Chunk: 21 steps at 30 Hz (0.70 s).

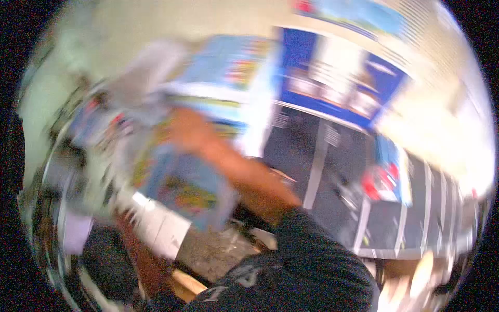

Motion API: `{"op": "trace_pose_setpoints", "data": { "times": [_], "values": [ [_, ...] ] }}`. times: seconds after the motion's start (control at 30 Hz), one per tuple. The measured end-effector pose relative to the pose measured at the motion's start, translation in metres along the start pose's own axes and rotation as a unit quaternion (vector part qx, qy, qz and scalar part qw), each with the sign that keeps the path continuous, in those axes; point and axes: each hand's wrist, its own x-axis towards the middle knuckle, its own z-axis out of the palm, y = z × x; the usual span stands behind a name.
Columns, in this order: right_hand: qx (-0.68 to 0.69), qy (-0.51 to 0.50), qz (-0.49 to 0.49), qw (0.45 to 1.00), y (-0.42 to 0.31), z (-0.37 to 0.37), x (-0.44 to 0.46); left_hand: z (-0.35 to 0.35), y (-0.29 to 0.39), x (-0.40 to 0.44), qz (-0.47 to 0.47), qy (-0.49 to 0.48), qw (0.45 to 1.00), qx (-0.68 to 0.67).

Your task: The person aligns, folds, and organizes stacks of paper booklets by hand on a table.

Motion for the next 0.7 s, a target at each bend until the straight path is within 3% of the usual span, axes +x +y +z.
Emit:
{"op": "trace_pose_setpoints", "data": {
  "times": [0.03,0.07,0.13,0.17,0.27,0.3,0.33,0.37,0.4,0.43,0.47,0.5,0.53,0.6,0.63,0.7],
  "values": [
    [0.012,0.045,-0.053,0.997,-0.021,-0.028,-0.055,0.053,-0.009,-0.014,-0.008,0.062,0.993,0.096],
    [0.062,0.105,-0.184,0.975,-0.024,-0.049,-0.105,0.098,-0.028,-0.028,-0.043,0.075,0.98,0.181],
    [0.057,0.103,-0.313,0.943,-0.002,-0.094,-0.193,0.162,-0.076,-0.071,-0.155,0.002,0.927,0.342],
    [0.024,0.118,-0.35,0.929,0.008,-0.127,-0.235,0.19,-0.098,-0.099,-0.228,-0.071,0.871,0.43],
    [-0.081,0.177,-0.195,0.961,0.063,-0.219,-0.364,0.273,-0.149,-0.182,-0.379,-0.362,0.57,0.633],
    [-0.078,0.271,-0.057,0.958,0.079,-0.241,-0.409,0.306,-0.16,-0.204,-0.384,-0.434,0.491,0.65],
    [-0.051,0.349,0.082,0.932,0.096,-0.264,-0.454,0.344,-0.168,-0.219,-0.368,-0.478,0.463,0.65],
    [-0.021,0.432,0.219,0.875,0.121,-0.291,-0.49,0.384,-0.173,-0.231,-0.333,-0.512,0.47,0.637],
    [-0.02,0.451,0.317,0.834,0.146,-0.326,-0.522,0.43,-0.177,-0.243,-0.296,-0.526,0.536,0.59],
    [0.003,0.455,0.376,0.807,0.175,-0.356,-0.558,0.475,-0.18,-0.255,-0.255,-0.542,0.592,0.539],
    [0.013,0.478,0.411,0.776,0.202,-0.384,-0.596,0.482,-0.255,-0.261,-0.136,-0.633,0.647,0.404],
    [0.003,0.48,0.459,0.747,0.231,-0.411,-0.627,0.567,-0.23,-0.285,-0.111,-0.638,0.643,0.409],
    [-0.119,0.39,0.502,0.763,0.281,-0.443,-0.673,0.631,-0.234,-0.307,-0.148,-0.638,0.673,0.345],
    [-0.169,0.357,0.486,0.779,0.394,-0.488,-0.749,0.747,-0.27,-0.348,-0.12,-0.597,0.738,0.292],
    [-0.223,0.336,0.478,0.78,0.435,-0.5,-0.762,0.8,-0.276,-0.361,0.02,-0.565,0.767,0.305],
    [-0.129,0.282,0.548,0.777,0.47,-0.508,-0.76,0.899,-0.315,-0.356,0.055,-0.445,0.834,0.322]
  ]
}}
